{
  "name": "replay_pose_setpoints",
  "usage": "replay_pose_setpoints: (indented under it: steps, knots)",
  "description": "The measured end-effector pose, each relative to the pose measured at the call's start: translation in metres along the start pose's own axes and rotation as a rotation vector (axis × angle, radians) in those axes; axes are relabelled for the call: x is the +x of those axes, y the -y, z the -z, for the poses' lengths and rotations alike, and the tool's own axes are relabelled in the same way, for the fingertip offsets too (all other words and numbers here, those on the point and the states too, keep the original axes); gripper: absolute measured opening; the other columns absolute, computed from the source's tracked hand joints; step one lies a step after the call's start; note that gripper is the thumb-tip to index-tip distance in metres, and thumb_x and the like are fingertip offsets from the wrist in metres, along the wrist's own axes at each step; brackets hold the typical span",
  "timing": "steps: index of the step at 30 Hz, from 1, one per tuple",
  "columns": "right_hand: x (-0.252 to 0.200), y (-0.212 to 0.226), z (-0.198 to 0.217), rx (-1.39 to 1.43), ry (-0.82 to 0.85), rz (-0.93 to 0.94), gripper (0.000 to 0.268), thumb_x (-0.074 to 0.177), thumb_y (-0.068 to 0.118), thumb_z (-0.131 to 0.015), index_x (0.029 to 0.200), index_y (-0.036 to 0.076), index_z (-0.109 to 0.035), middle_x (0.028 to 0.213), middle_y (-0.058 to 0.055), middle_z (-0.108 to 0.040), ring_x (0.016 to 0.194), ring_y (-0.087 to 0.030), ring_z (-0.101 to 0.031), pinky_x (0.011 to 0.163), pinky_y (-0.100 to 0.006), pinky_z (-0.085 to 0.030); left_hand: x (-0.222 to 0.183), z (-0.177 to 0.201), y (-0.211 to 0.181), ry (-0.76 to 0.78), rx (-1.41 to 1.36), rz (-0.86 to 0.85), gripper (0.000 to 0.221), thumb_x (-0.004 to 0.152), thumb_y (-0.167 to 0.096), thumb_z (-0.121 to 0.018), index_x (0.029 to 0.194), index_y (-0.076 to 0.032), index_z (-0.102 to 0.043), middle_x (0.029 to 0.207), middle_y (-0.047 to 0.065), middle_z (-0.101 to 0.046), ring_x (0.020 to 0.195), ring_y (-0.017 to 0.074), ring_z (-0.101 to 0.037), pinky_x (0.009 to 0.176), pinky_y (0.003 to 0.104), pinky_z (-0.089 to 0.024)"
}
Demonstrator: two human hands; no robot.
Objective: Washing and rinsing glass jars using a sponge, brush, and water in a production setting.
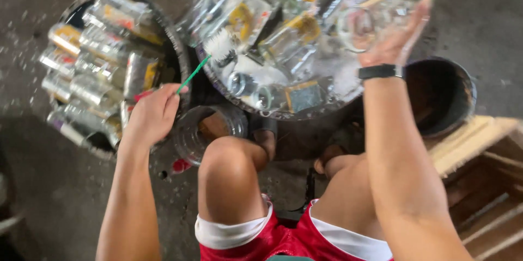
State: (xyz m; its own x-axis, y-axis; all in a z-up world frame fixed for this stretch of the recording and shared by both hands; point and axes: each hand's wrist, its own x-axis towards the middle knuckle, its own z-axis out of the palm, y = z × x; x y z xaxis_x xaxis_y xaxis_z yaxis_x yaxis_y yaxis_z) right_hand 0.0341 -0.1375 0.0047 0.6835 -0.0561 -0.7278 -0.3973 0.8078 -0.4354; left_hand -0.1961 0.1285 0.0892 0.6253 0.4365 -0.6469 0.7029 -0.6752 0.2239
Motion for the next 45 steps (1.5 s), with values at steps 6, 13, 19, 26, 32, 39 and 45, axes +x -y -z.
replay_pose_setpoints:
  steps: [6, 13, 19, 26, 32, 39, 45]
  knots:
    - [0.008, -0.006, 0.008, -0.016, 0.117, 0.094, 0.097, 0.038, 0.052, -0.054, 0.121, 0.005, -0.038, 0.106, -0.023, -0.052, 0.096, -0.036, -0.055, 0.080, -0.050, -0.050, -0.033, -0.020, -0.048, -0.310, 0.007, -0.429, 0.029, 0.087, -0.017, -0.038, 0.107, -0.010, -0.057, 0.106, 0.004, -0.060, 0.077, 0.0211, -0.062, 0.057, 0.035, -0.047]
    - [-0.006, -0.004, -0.003, -0.141, 0.130, 0.070, 0.116, 0.024, 0.059, -0.057, 0.126, 0.015, -0.023, 0.120, -0.016, -0.038, 0.107, -0.032, -0.045, 0.073, -0.046, -0.053, -0.032, -0.044, -0.084, -0.624, 0.419, -0.785, 0.015, 0.086, -0.010, -0.052, 0.099, -0.012, -0.057, 0.066, 0.002, -0.043, 0.055, 0.0214, -0.047, 0.048, 0.034, -0.042]
    - [0.001, -0.006, -0.004, -0.176, 0.295, 0.053, 0.124, 0.028, 0.060, -0.059, 0.134, 0.016, -0.013, 0.134, -0.012, -0.025, 0.125, -0.033, -0.025, 0.097, -0.058, -0.024, -0.018, -0.055, -0.106, -0.659, 0.379, -0.943, 0.004, 0.087, -0.009, -0.057, 0.091, -0.010, -0.057, 0.063, 0.002, -0.038, 0.052, 0.0196, -0.042, 0.046, 0.031, -0.039]
    - [0.080, -0.036, 0.037, -0.545, 1.032, 1.545, 0.099, 0.055, 0.071, -0.040, 0.137, 0.025, -0.012, 0.145, 0.011, -0.014, 0.138, -0.008, -0.008, 0.118, -0.043, -0.005, 0.029, -0.086, -0.141, -0.276, -0.045, -0.851, 0.018, 0.086, -0.001, -0.041, 0.103, 0.001, -0.047, 0.086, 0.011, -0.051, 0.057, 0.0229, -0.045, 0.046, 0.036, -0.035]
    - [0.038, -0.007, 0.020, -0.292, 0.284, 0.328, 0.110, 0.047, 0.068, -0.059, 0.135, 0.021, -0.012, 0.146, -0.006, -0.011, 0.134, -0.028, -0.012, 0.101, -0.056, -0.019, 0.008, -0.075, -0.127, -0.343, 0.137, -0.960, 0.018, 0.085, 0.001, -0.047, 0.101, -0.005, -0.049, 0.085, 0.005, -0.048, 0.054, 0.0236, -0.046, 0.041, 0.034, -0.038]
    - [0.018, 0.002, 0.016, -0.404, 0.173, 0.323, 0.107, 0.049, 0.069, -0.046, 0.134, 0.014, -0.013, 0.145, -0.010, -0.010, 0.132, -0.027, -0.015, 0.102, -0.049, -0.020, -0.029, -0.078, -0.095, -0.359, -0.024, -0.933, 0.011, 0.087, 0.000, -0.043, 0.093, -0.004, -0.051, 0.070, 0.005, -0.039, 0.049, 0.0194, -0.035, 0.046, 0.026, -0.035]
    - [-0.015, 0.000, -0.005, -0.143, 0.563, -0.085, 0.064, 0.046, 0.054, -0.065, 0.080, 0.001, -0.060, 0.075, -0.015, -0.063, 0.065, -0.025, -0.063, 0.062, -0.037, -0.055, 0.014, -0.097, -0.118, -0.423, 0.095, -0.879, 0.024, 0.080, 0.006, -0.047, 0.097, -0.010, -0.054, 0.077, 0.004, -0.046, 0.052, 0.0253, -0.044, 0.040, 0.035, -0.037]
